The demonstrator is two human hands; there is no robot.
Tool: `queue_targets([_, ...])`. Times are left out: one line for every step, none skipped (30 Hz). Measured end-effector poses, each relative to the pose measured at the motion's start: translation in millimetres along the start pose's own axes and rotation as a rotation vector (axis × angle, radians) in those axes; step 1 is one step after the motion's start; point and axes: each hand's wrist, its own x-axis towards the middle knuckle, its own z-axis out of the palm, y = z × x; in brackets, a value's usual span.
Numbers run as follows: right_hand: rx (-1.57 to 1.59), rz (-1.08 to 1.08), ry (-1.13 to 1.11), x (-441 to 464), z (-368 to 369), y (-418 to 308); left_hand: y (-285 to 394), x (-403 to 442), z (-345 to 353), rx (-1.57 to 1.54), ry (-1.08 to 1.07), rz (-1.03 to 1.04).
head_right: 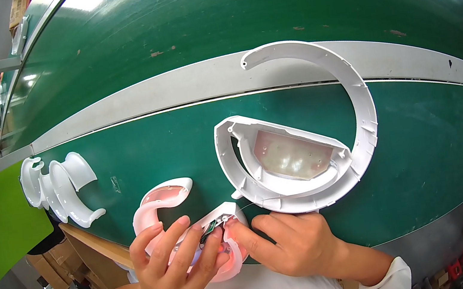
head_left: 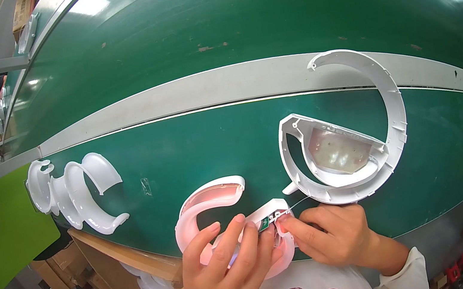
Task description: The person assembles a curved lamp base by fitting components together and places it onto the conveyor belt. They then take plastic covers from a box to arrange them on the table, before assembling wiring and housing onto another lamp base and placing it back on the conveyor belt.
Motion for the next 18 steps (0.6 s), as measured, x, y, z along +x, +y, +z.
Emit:
queue_targets([-0.011, -0.013, 0.021, 0.6, 0.9, 0.9, 0.5, 0.0, -0.1, -0.01, -0.011, -0.014])
queue_targets([-0.008, -0.011, 0.021, 0.7, 0.7, 1.0, 1.4, -0.2, -0.4, -0.022, -0.023, -0.028])
queue_targets([-0.005, -0.009, 0.02, 0.6, 0.3, 0.9, 2.3, 0.1, -0.7, -0.034, -0.037, -0.041])
queue_targets([0.0, -0.008, 0.018, 0.5, 0.4, 0.8, 3.3, 1.5, -1.4, -0.066, -0.057, -0.079])
queue_targets([-0.001, -0.008, 0.022, 0.4, 0.8, 1.0, 4.8, 3.7, -2.2, -0.096, -0.078, -0.119])
queue_targets([-0.002, -0.009, 0.026, 0.4, 1.4, 1.0, 6.1, 5.2, -2.4, -0.126, -0.099, -0.159])
queue_targets([-0.003, -0.01, 0.029, 0.1, 1.7, 0.8, 7.4, 5.6, -1.4, -0.151, -0.104, -0.175])
queue_targets([0.007, 0.002, 0.005, -0.6, 0.7, 0.1, 8.9, 5.6, -0.1, -0.177, -0.109, -0.192])
queue_targets([0.016, 0.015, -0.017, -1.6, -1.4, -0.7, 9.7, 5.6, 1.0, -0.204, -0.113, -0.208])
queue_targets([0.024, 0.028, -0.04, -2.7, -2.8, -1.6, 10.2, 5.5, 1.4, -0.195, -0.112, -0.201])
queue_targets([0.018, 0.027, -0.044, -3.3, -3.2, -2.0, 10.9, 5.2, 1.5, -0.185, -0.111, -0.195])
queue_targets([0.012, 0.023, -0.046, -3.2, -3.2, -1.7, 11.3, 4.8, 1.5, -0.173, -0.109, -0.189])
queue_targets([0.005, 0.018, -0.047, -2.9, -3.0, -1.5, 11.0, 4.4, 1.3, -0.155, -0.1, -0.174])
queue_targets([-0.004, 0.015, -0.044, -2.8, -2.6, -2.0, 10.1, 3.7, 0.5, -0.137, -0.091, -0.159])
queue_targets([-0.014, 0.012, -0.041, -2.9, -2.2, -2.9, 9.5, 2.4, -1.0, -0.119, -0.081, -0.143])
queue_targets([-0.025, 0.008, -0.038, -2.8, -2.3, -3.4, 8.7, 0.5, -4.7, -0.156, -0.06, -0.13])
queue_targets([-0.016, 0.011, -0.033, -2.2, -2.8, -3.5, 7.0, -3.0, -10.8, -0.193, -0.037, -0.117])
queue_targets([-0.007, 0.012, -0.028, -1.3, -3.4, -3.5, 4.5, -8.3, -16.9, -0.229, -0.015, -0.105])
